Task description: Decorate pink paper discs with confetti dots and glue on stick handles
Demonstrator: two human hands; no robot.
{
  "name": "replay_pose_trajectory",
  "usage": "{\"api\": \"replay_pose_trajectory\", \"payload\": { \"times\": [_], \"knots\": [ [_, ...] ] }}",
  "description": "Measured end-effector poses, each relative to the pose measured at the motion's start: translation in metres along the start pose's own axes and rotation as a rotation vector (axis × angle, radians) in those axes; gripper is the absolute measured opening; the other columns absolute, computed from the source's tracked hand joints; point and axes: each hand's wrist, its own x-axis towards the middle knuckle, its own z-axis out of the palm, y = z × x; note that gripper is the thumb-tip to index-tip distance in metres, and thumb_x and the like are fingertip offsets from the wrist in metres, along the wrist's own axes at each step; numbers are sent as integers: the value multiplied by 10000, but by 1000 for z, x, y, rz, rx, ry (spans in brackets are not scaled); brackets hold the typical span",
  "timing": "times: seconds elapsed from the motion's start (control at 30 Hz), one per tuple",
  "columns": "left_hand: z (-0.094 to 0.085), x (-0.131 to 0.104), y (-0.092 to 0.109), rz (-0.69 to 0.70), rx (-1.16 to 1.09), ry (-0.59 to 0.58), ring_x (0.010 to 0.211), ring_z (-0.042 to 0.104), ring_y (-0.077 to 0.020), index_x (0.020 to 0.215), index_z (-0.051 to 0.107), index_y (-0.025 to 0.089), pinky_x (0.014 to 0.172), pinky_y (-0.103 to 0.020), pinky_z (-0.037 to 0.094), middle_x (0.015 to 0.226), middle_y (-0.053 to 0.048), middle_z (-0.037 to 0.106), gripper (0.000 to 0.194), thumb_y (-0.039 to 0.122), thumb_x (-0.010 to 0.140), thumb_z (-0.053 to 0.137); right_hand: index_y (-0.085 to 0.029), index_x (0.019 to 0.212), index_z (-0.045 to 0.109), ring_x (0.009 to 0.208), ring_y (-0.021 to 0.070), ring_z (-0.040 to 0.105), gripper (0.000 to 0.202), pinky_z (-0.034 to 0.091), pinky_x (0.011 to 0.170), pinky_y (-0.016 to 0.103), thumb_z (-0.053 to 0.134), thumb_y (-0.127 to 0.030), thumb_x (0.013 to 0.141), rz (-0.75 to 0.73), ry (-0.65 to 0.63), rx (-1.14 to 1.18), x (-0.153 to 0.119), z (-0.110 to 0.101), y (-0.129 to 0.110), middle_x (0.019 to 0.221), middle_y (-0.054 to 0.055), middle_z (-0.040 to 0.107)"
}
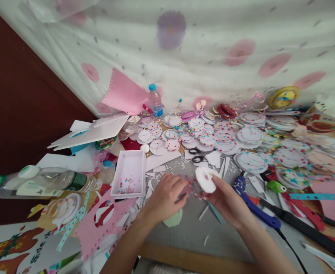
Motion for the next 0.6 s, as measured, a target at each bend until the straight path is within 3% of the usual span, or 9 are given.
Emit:
{"api": "replay_pose_trajectory", "payload": {
  "times": [0.1,0.2,0.33,0.43,0.5,0.6],
  "knots": [
    [1,0,-7,-34,9,2,926,585,-226,1072,545,178,846,-379,456,957,-68,650,228,138,848,543,-184,980,713,617,131,624,270,543,530,225,741,-293,734,39,48,32,3,-1,-2,921,43,735],
    [0,4,-16,-35,43,6,1010,583,-228,1148,522,203,883,-391,443,1068,-72,654,308,91,862,502,-202,1001,710,705,159,664,305,549,544,233,749,-302,716,55,101,75,3,-5,-6,1012,54,729],
    [-2,18,-27,-39,129,-70,1043,575,-242,1238,492,193,902,-409,439,1119,-88,640,390,93,862,511,-211,1033,705,1002,221,654,328,559,778,303,715,-379,752,-35,97,18,-7,-13,-9,1140,66,694],
    [-3,25,-30,-70,130,-112,1071,565,-272,1373,373,182,928,-460,429,1145,-108,631,557,258,861,580,-201,1028,711,1089,247,619,328,521,888,339,681,-416,783,-93,82,-88,-18,-20,-5,1146,74,691],
    [-3,25,-27,-76,85,-72,1147,529,-284,1404,337,183,972,-477,408,1224,-129,596,613,335,861,578,-219,1031,713,1107,251,608,319,505,918,341,678,-421,786,-104,92,-143,-25,-24,1,1149,65,690],
    [-3,15,-14,-79,-10,25,1253,455,-284,1354,420,207,1043,-483,367,1348,-134,509,515,293,862,548,-249,1047,713,1187,246,552,322,463,979,338,679,-433,786,-133,125,-206,-32,-27,14,1151,42,687]
  ]
}}
